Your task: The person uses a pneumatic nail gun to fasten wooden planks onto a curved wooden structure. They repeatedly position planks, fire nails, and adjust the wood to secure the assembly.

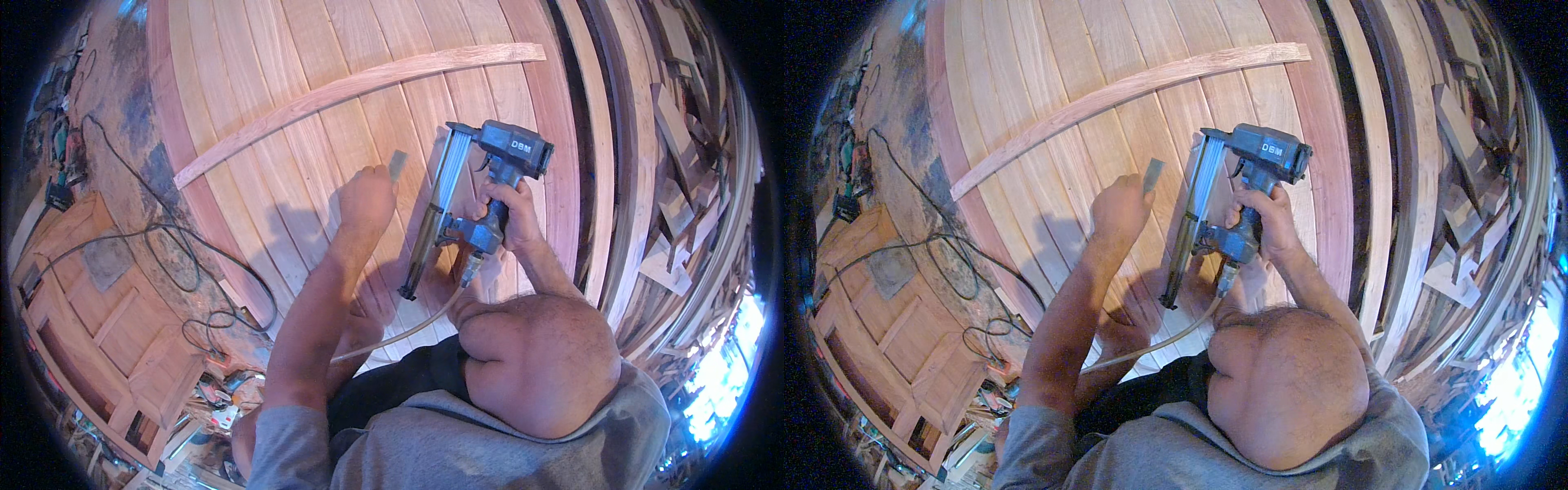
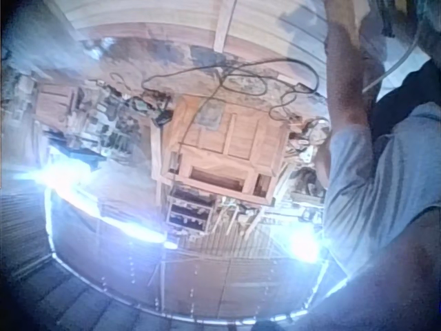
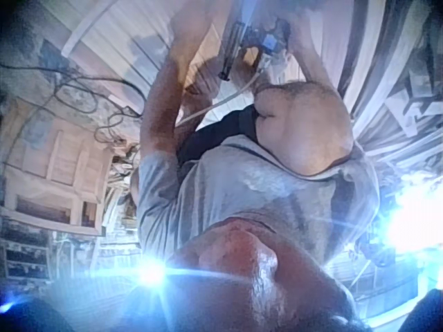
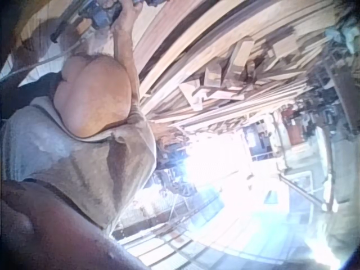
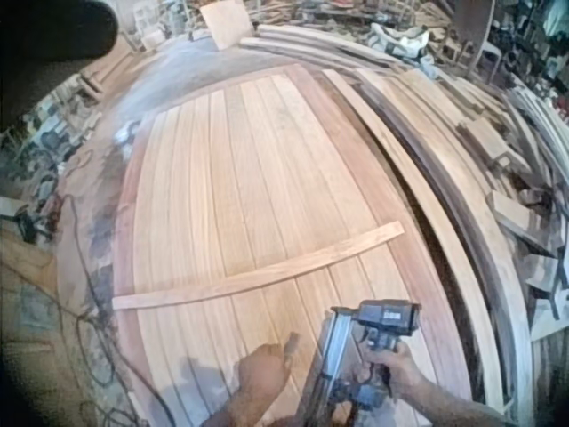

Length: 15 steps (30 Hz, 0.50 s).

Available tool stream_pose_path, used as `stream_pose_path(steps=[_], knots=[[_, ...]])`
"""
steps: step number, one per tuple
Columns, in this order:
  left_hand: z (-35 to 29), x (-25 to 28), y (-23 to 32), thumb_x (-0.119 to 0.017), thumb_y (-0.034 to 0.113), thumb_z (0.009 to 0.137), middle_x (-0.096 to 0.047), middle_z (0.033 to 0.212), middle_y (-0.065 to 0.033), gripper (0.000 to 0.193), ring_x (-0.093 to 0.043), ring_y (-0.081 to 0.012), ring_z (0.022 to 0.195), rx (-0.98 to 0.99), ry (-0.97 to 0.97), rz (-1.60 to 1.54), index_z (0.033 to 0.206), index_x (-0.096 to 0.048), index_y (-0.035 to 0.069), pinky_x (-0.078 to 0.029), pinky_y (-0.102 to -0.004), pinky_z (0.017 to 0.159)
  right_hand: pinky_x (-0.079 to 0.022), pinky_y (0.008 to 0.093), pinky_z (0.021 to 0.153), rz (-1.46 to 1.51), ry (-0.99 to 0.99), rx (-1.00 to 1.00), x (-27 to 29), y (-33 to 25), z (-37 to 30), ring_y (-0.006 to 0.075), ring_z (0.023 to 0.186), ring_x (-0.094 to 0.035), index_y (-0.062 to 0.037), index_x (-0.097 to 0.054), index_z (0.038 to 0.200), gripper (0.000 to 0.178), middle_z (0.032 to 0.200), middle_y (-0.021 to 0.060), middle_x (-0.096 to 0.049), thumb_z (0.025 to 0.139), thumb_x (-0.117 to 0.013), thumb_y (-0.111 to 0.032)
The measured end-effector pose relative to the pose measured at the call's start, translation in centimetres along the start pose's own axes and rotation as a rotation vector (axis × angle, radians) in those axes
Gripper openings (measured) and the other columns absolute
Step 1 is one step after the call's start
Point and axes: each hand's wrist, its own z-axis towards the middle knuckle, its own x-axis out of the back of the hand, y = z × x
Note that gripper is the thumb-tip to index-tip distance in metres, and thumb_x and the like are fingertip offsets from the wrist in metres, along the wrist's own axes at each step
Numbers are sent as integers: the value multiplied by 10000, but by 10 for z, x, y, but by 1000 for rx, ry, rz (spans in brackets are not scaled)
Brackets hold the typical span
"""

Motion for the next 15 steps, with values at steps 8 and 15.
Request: stream_pose_path(steps=[8,15], knots=[[7,6,-16,-613,304,932,-717,908,-191,293,-724,-386,842,-51,-44,56,963,-707,28,-578,-508,731,-557,363,588,-33,-16,7,0,-1,1,205,598,-645,-25,-567,945,107,725,81,-610,896,-660,-45],[2,22,25,-661,363,920,-732,903,-173,301,-711,-379,814,57,101,-488,946,-757,80,-549,-461,711,-554,347,588,-33,1,7,-7,-1,2,197,586,-640,-17,-573,930,99,722,88,-622,894,-658,-52]])
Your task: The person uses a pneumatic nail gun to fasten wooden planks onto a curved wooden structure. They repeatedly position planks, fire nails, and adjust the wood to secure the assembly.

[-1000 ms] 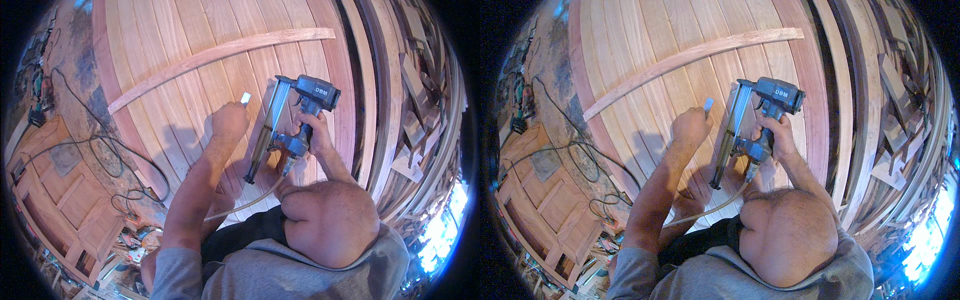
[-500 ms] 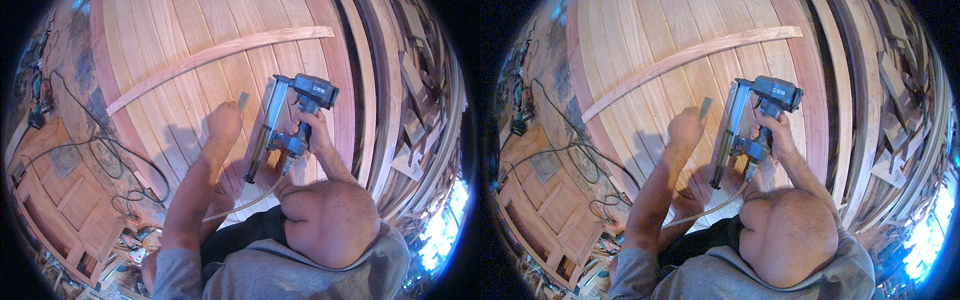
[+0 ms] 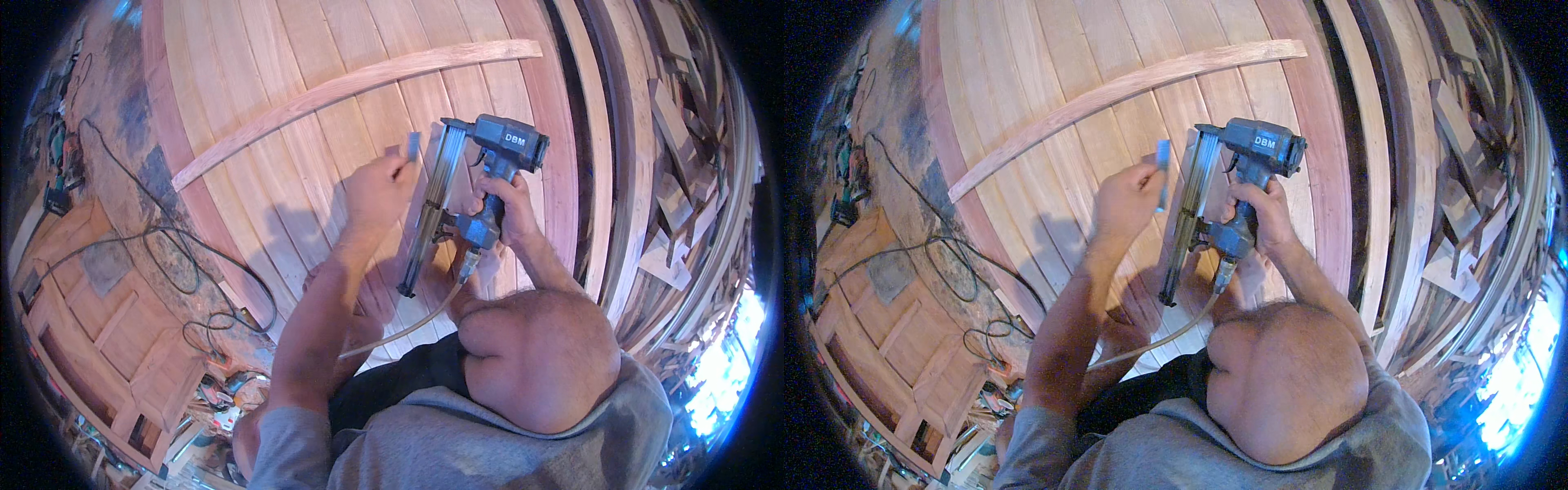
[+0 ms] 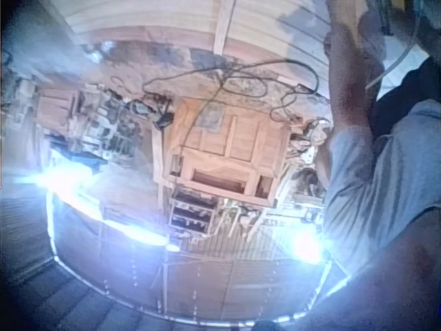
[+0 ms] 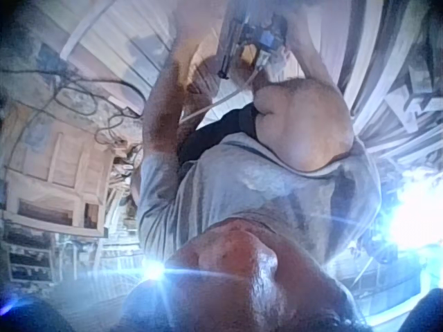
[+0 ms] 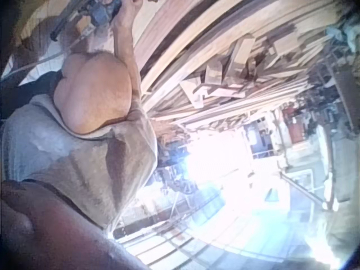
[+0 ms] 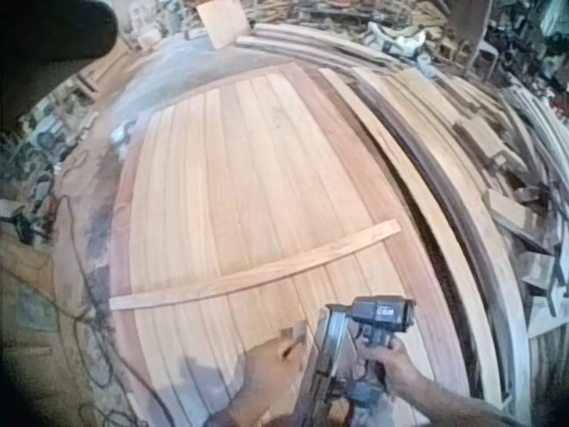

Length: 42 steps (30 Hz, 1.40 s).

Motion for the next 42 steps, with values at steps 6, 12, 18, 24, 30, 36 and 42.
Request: stream_pose_path(steps=[6,12,18,24,30,36,42], knots=[[10,-14,37,-656,327,914,-718,874,-187,275,-712,-386,816,-1,-67,110,904,-746,67,-554,-491,735,-556,367,595,-49,12,-15,-6,-1,0,206,609,-634,-9,-554,974,128,768,88,-597,888,-643,-42],[12,-19,39,-636,265,919,-716,897,-193,247,-718,-399,816,-123,-29,279,932,-729,36,-569,-526,755,-553,356,605,-40,12,-6,-10,-1,-3,203,609,-639,-5,-559,947,119,750,84,-600,889,-642,-68],[4,-23,42,-648,278,924,-709,933,-186,254,-715,-398,833,-124,-53,320,999,-724,47,-570,-523,746,-551,357,604,-27,11,0,-9,1,-2,199,613,-640,-10,-559,959,132,741,88,-610,886,-653,-68],[-19,-22,38,-647,308,942,-719,1018,-181,309,-691,-391,974,-303,72,111,1104,-710,52,-542,-515,834,-544,347,582,-9,18,-8,-7,2,-3,199,598,-642,-15,-552,1028,195,725,90,-624,883,-677,-56],[-26,-28,38,-632,331,960,-597,1384,-236,555,-483,-408,1361,-463,85,223,1425,-549,40,-351,-555,1121,-565,372,588,56,37,-30,-12,-1,-5,207,594,-640,-13,-556,1002,171,745,93,-617,883,-671,-55],[-42,4,20,-642,366,933,-525,1520,-164,655,-430,-407,1430,-637,-64,142,1479,-495,36,-294,-561,1181,-548,374,608,72,64,27,-10,-10,-2,192,617,-604,-38,-545,935,132,758,68,-580,911,-642,-123],[-92,36,-29,-736,420,837,-496,1563,-94,748,-395,-344,1477,-811,-223,130,1459,-534,57,-285,-561,1199,-541,355,682,306,62,-3,2,-37,14,164,677,-569,-67,-547,867,125,768,35,-548,909,-627,-153]])
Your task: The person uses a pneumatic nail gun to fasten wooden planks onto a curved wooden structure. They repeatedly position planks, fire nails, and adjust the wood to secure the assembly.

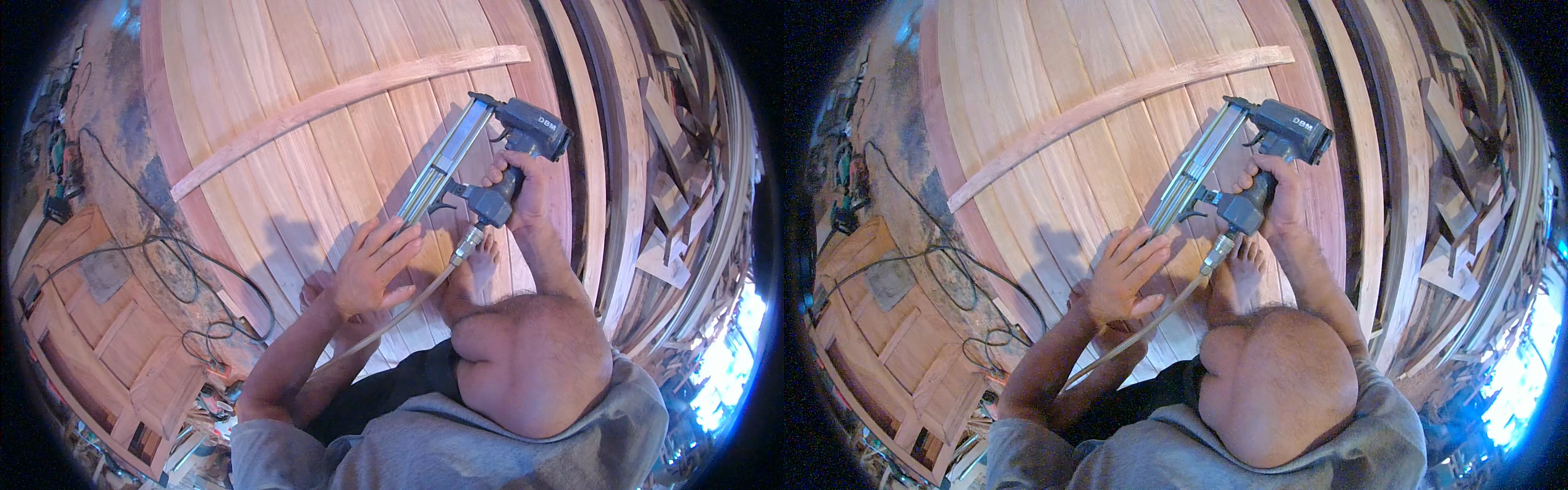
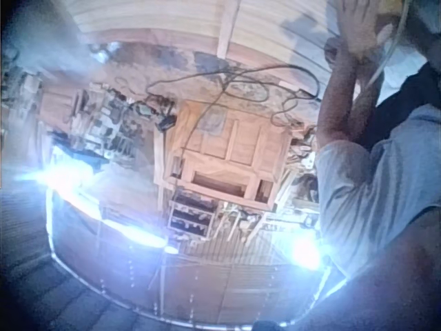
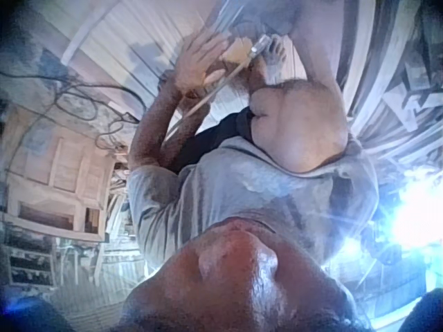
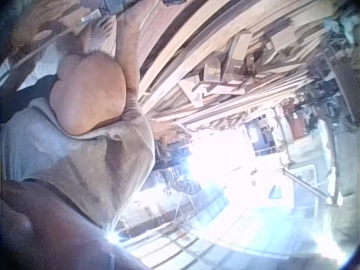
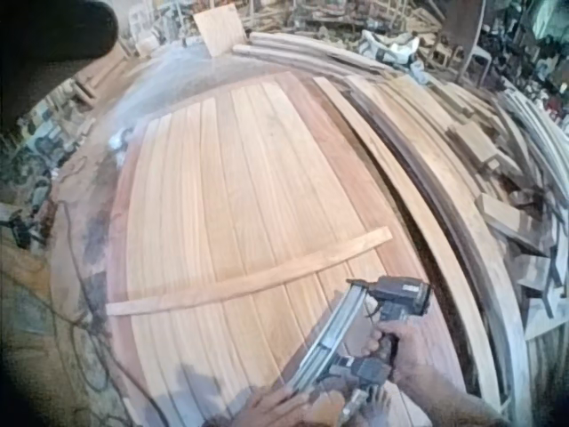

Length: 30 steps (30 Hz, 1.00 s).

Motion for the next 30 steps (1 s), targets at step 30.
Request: stream_pose_path(steps=[30], knots=[[39,80,25,-806,180,880,-730,954,-77,337,-694,-149,889,1139,206,-928,1128,-687,-16,-550,-306,778,-498,479,530,-1518,-987,871,-60,7,-37,340,608,-627,-87,-605,841,182,738,117,-571,915,-668,-241]])
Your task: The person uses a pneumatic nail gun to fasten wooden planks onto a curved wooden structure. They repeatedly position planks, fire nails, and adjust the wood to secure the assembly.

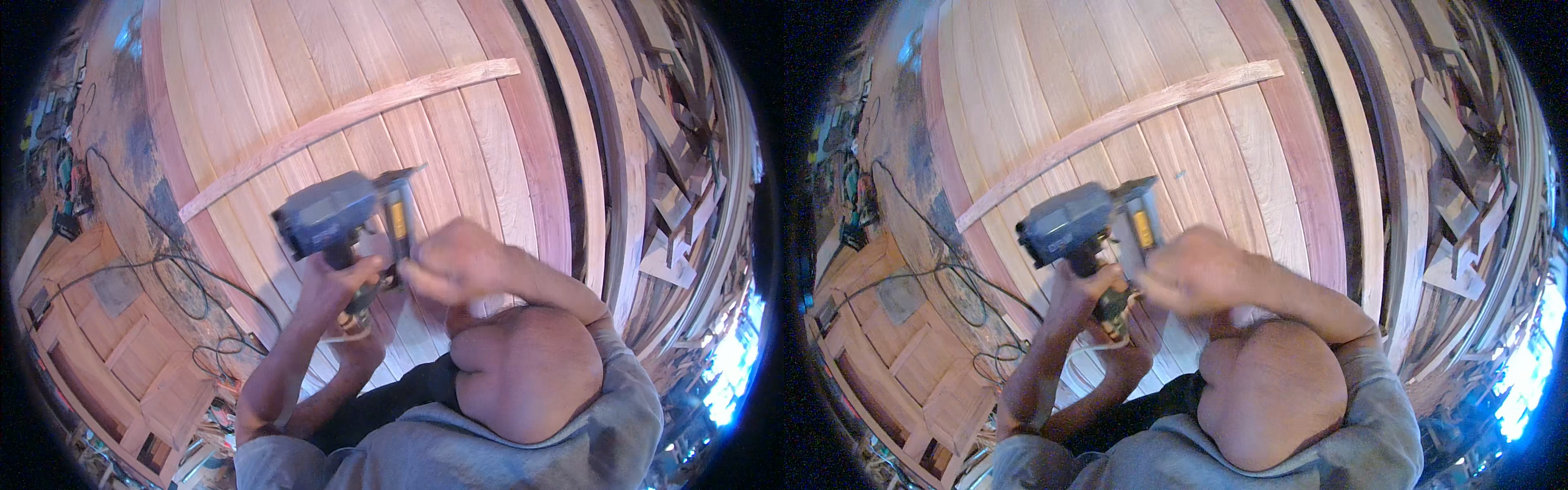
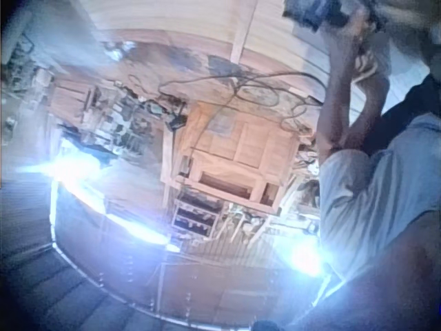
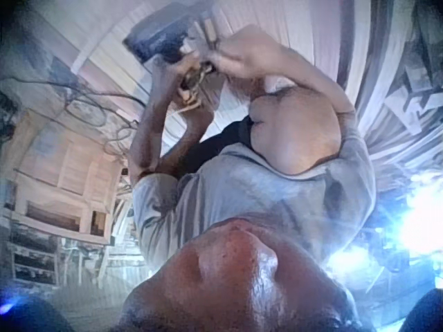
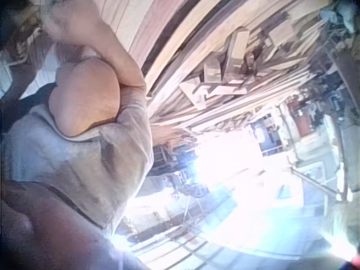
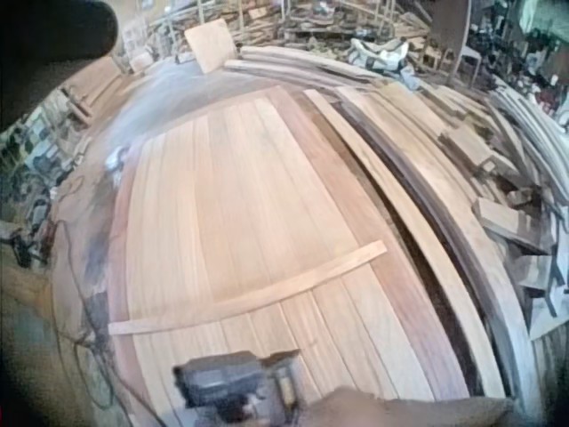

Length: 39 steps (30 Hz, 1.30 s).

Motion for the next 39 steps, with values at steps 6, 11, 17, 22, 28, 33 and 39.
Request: stream_pose_path(steps=[6,11,17,22,28,33,39], knots=[[12,23,-14,-788,225,915,-707,873,-55,323,-676,-134,771,100,154,105,1109,-663,0,-547,-299,688,-548,430,940,-427,53,95,-49,109,-6,354,1225,-605,-61,-679,815,221,1365,158,-608,933,-650,-246],[4,26,-14,-769,183,901,-678,941,-35,504,-636,-101,829,-68,13,181,1344,-599,13,-531,-287,739,-485,450,1084,-634,-153,-323,-4,116,-51,372,1354,-535,-63,-749,870,236,1486,172,-543,923,-691,-286],[15,-52,1,-775,157,811,-633,1276,-282,921,-669,-404,1128,-507,87,558,1574,-297,-41,-535,-444,971,-398,469,1162,739,57,-775,-5,24,-35,258,1347,-521,19,-537,1315,727,1359,189,-590,957,-665,-601],[6,-117,-17,-814,237,784,-503,1423,-333,815,-509,-472,1317,-985,32,661,1443,-453,-80,-392,-505,1148,-547,303,668,1374,834,-955,-19,18,-21,146,724,-633,-60,-645,1005,275,794,18,-641,1008,-682,-332],[58,-85,-61,-799,391,843,-605,1338,-257,776,-601,-385,1238,-608,237,467,1447,-505,3,-460,-475,1071,-523,308,558,1177,798,-991,9,46,-27,128,566,-544,-73,-571,855,160,672,9,-526,978,-643,-146],[91,-105,-86,-715,270,977,-667,1092,-159,448,-651,-228,1021,-278,252,225,1276,-594,-42,-523,-357,886,-535,319,545,1271,556,-912,2,60,13,126,562,-560,-77,-562,874,159,689,16,-555,985,-651,-147],[109,-101,-82,-651,278,1009,-638,902,-79,303,-579,-153,819,-362,332,-124,1099,-673,-10,-475,-326,729,-549,319,549,1283,429,-850,-11,74,46,126,581,-585,-66,-570,929,135,710,21,-579,982,-667,-144]])
